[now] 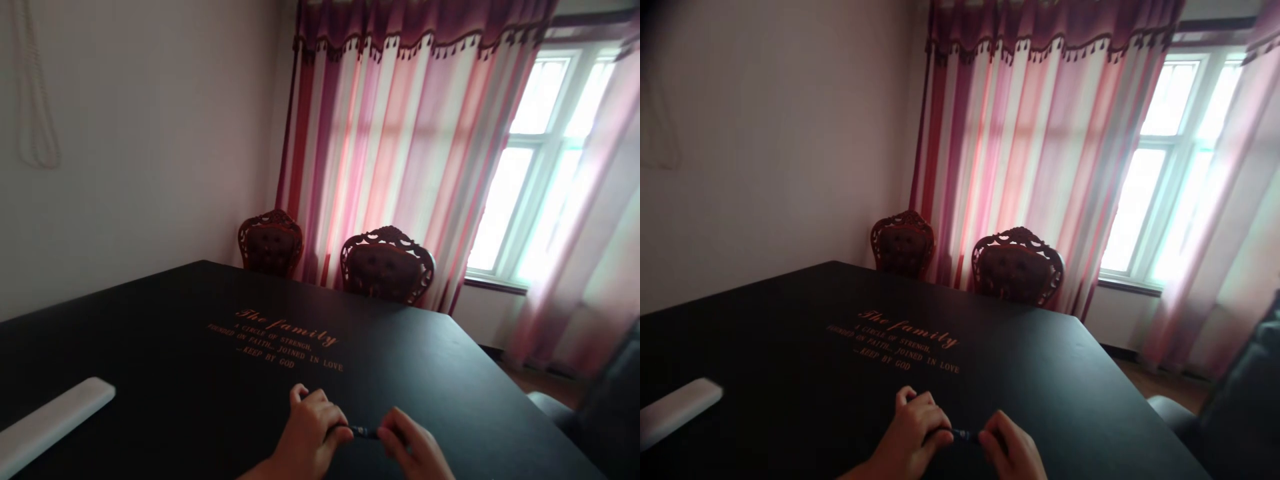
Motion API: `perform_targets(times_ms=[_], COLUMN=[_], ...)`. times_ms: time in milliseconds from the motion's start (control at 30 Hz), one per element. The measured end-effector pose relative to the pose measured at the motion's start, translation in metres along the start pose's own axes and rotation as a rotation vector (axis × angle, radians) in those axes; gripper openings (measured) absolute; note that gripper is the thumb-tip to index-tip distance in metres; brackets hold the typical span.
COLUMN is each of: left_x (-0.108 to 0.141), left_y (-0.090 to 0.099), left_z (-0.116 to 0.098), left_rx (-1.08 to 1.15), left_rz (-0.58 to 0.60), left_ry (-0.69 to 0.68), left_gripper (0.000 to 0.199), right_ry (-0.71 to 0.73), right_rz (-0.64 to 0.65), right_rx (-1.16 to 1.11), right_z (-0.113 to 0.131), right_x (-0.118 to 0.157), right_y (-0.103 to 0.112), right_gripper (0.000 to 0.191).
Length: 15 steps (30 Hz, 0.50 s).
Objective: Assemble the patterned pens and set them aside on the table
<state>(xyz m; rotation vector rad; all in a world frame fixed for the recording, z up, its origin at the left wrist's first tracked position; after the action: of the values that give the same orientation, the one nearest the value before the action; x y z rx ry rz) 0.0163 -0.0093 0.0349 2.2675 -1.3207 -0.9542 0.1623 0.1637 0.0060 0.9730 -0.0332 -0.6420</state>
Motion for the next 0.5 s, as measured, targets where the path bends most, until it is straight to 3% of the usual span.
perform_targets(times_ms=[100,300,500], left_x=[0.000,-0.004,-0.005], left_y=[0.003,0.000,-0.002], left_z=[-0.005,0.005,0.008], left_rx=[-0.008,-0.063,-0.105], left_rz=[-0.034,-0.010,0.014], left_ry=[0.022,-0.060,-0.078], left_gripper=[0.013,0.018,0.019], right_ry=[0.008,-0.190,-0.177], right_rz=[-0.032,0.041,0.060], right_rx=[-0.016,-0.115,-0.102], right_z=[0.017,0.012,0.008], right_x=[0.004,0.003,0.003], right_y=[0.012,0.009,0.009], right_gripper=[0.034,0.073,0.068])
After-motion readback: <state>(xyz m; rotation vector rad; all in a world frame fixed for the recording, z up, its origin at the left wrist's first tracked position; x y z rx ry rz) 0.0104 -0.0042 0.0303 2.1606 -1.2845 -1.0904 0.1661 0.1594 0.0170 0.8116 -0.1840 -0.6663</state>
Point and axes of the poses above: each hand's wrist, its own x-axis away from the middle knuckle, its own y-axis out of the back of the hand, z = x × y, the point moved 1 cm from there along -x, towards the middle knuckle, and after that the axes turned 15 degrees about x, right-handed, at the moved point
